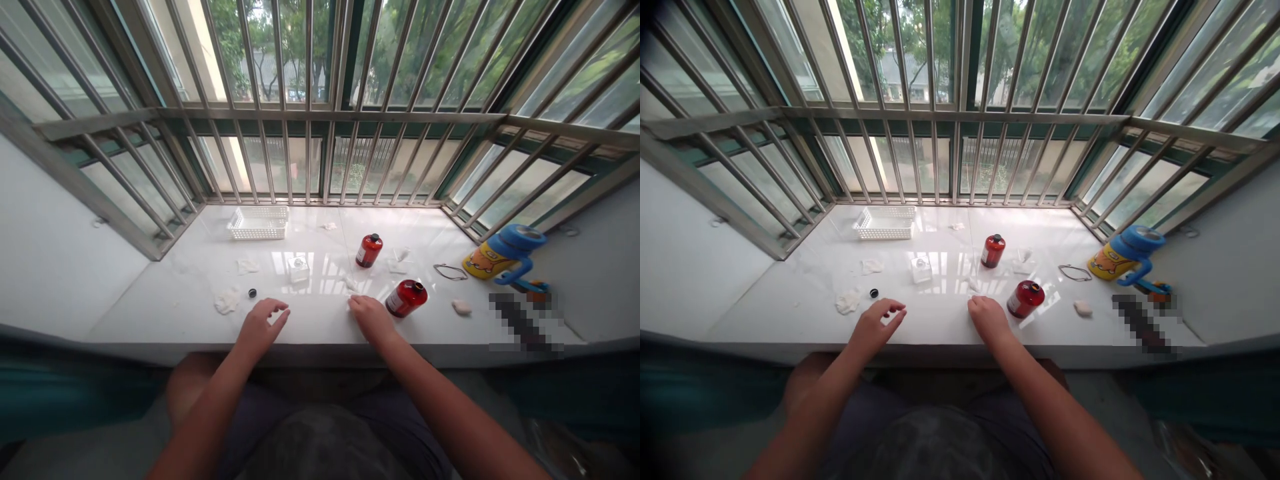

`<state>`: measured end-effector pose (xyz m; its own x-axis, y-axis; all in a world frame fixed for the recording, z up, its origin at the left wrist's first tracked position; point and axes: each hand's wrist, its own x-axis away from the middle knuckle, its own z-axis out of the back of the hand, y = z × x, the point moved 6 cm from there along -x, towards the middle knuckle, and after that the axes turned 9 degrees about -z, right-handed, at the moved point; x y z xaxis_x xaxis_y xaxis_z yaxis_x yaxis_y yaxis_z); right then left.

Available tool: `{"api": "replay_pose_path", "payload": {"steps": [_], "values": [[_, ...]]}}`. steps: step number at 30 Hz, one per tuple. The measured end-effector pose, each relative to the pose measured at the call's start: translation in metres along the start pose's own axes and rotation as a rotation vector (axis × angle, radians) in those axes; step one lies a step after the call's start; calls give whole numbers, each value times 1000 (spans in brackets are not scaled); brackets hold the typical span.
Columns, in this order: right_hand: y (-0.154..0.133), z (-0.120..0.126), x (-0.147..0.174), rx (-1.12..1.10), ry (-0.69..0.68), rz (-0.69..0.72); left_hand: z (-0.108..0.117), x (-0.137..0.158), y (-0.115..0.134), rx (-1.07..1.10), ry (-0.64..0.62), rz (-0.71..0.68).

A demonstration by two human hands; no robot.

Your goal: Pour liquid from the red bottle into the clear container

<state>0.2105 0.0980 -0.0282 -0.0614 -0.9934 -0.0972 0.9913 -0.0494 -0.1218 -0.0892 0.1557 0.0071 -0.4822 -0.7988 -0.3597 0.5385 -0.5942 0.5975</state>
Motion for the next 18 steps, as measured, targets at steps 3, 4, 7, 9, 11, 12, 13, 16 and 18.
{"api": "replay_pose_path", "payload": {"steps": [3,4,7,9,11,12,13,16,18], "values": [[14,-8,-15,72,-76,-114,-3,-40,-15,-61,-1,1],[18,-10,-19,91,-95,-157,-6,-53,-20,-76,-18,12],[25,-17,-24,126,-129,-258,-22,-89,-34,-84,-86,72],[22,-23,-23,134,-129,-286,-33,-107,-42,-64,-125,104],[17,-29,-19,141,-118,-294,-42,-120,-47,-43,-147,124],[14,-33,-16,143,-113,-294,-46,-125,-49,-34,-152,132],[11,-37,-12,143,-110,-291,-49,-129,-51,-25,-155,138],[-2,-47,3,131,-108,-267,-54,-135,-55,6,-148,150],[-19,-54,16,111,-112,-221,-56,-136,-56,30,-136,155]]}}
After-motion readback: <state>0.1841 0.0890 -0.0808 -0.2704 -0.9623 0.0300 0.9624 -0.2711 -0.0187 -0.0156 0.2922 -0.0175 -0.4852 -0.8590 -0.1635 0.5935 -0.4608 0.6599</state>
